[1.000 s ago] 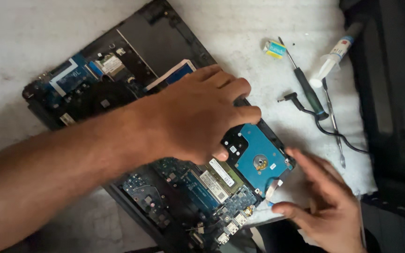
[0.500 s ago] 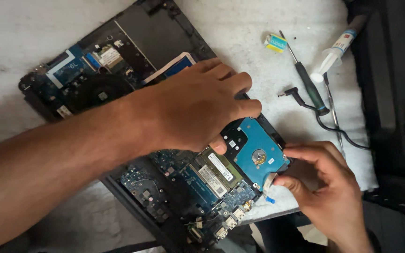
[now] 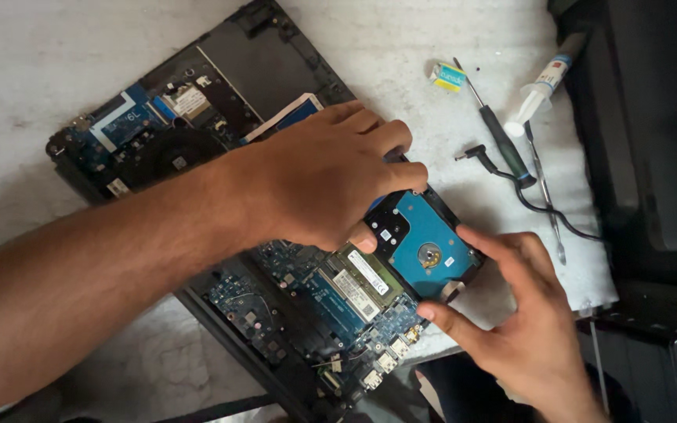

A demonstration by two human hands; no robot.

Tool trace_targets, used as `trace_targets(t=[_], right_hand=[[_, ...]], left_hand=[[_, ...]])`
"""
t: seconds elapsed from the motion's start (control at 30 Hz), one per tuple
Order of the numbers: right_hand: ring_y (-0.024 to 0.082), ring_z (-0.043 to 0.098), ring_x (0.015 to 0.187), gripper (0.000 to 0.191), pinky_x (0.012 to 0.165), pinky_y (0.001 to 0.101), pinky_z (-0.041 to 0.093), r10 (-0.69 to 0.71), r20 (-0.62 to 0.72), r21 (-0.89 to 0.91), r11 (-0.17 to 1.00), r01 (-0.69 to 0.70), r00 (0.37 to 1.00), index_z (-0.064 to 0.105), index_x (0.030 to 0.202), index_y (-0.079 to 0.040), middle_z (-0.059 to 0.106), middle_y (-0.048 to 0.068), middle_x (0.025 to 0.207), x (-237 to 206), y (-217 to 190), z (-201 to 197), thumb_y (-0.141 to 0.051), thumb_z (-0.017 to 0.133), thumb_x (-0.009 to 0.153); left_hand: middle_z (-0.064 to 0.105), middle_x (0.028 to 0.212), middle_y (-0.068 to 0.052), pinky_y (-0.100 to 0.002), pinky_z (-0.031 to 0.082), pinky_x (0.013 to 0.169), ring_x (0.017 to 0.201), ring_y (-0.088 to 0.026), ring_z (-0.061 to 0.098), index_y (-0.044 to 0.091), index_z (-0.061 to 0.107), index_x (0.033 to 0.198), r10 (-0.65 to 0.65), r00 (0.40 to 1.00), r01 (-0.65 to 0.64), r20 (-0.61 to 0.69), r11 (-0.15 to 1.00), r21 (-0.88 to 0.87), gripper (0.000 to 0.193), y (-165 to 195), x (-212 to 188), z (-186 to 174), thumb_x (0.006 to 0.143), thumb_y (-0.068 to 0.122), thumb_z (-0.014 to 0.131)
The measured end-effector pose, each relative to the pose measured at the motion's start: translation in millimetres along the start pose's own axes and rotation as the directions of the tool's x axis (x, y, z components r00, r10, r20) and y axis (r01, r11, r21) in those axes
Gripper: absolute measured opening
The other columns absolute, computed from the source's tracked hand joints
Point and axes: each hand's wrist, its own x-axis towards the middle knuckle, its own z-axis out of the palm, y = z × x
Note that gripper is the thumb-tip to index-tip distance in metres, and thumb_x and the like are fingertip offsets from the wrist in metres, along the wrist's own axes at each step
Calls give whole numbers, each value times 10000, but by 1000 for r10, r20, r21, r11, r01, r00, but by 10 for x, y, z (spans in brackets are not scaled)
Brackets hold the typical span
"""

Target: The person works on a disassembled laptop at a repair bench, detaching the hard drive bracket and caddy from the old drive, fitting the drive into the laptop's drive bay, and connecting the SATA connector by hand. They press the drive into place and reposition the laptop on the bench.

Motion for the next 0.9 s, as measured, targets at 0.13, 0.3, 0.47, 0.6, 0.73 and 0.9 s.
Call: trace_targets(t=[0.13, 0.3, 0.47, 0.6, 0.73, 0.9], right_hand=[[254, 645, 973, 813, 817, 370, 518, 67, 137, -86, 995, -56, 988, 622, 1309, -99, 603, 95, 1025, 121, -96, -86, -326, 944, 598], [273, 655, 1028, 832, 827, 426, 522, 141, 258, -225, 971, -83, 956, 565, 1288, -66, 611, 96, 1104, 234, -252, -126, -399, 931, 619], [283, 644, 990, 897, 860, 440, 492, 288, 322, -404, 903, -145, 902, 503, 1329, -55, 578, 99, 1153, 283, -372, -62, -382, 947, 621], [229, 683, 1058, 797, 887, 370, 525, 134, 322, -212, 975, -67, 937, 577, 1260, -72, 644, 69, 1123, 316, -293, -129, -402, 941, 632], [191, 654, 1078, 649, 933, 338, 528, 62, 393, -11, 998, -63, 918, 679, 1278, -90, 665, 70, 1083, 284, -70, -284, -275, 895, 694], [128, 735, 882, 281, 803, 314, 590, 336, 332, 332, 833, -442, 882, 790, 1106, -60, 807, 67, 970, 297, 331, -227, -60, 759, 827]], left_hand=[[578, 1237, -111, -507, 352, 1051, 1203, -377, 509, 185, 656, 1234, 6, 1000, -6, 14, 1000, -13, 717, 35, -56, -57, 591, 354, 925], [572, 1183, -136, -508, 366, 1033, 1188, -376, 516, 157, 643, 1197, -25, 997, 20, 77, 998, 63, 690, 143, -72, -119, 592, 373, 894], [556, 1216, -172, -573, 352, 1012, 1172, -413, 506, 163, 605, 1297, -65, 995, 55, 72, 990, 128, 880, 229, -29, -58, 578, 580, 893], [534, 1302, -157, -595, 343, 1010, 1198, -410, 489, 215, 581, 1360, -115, 986, 92, 122, 979, 180, 940, 219, 4, -23, 559, 602, 884], [534, 1338, -175, -614, 329, 1038, 1213, -427, 491, 213, 576, 1338, -95, 993, 77, 66, 971, 226, 956, 177, 8, 14, 548, 652, 886], [527, 1333, -180, -631, 312, 1049, 1218, -421, 484, 214, 571, 1368, -110, 991, 95, 77, 978, 183, 955, 158, 13, 52, 557, 603, 893]])
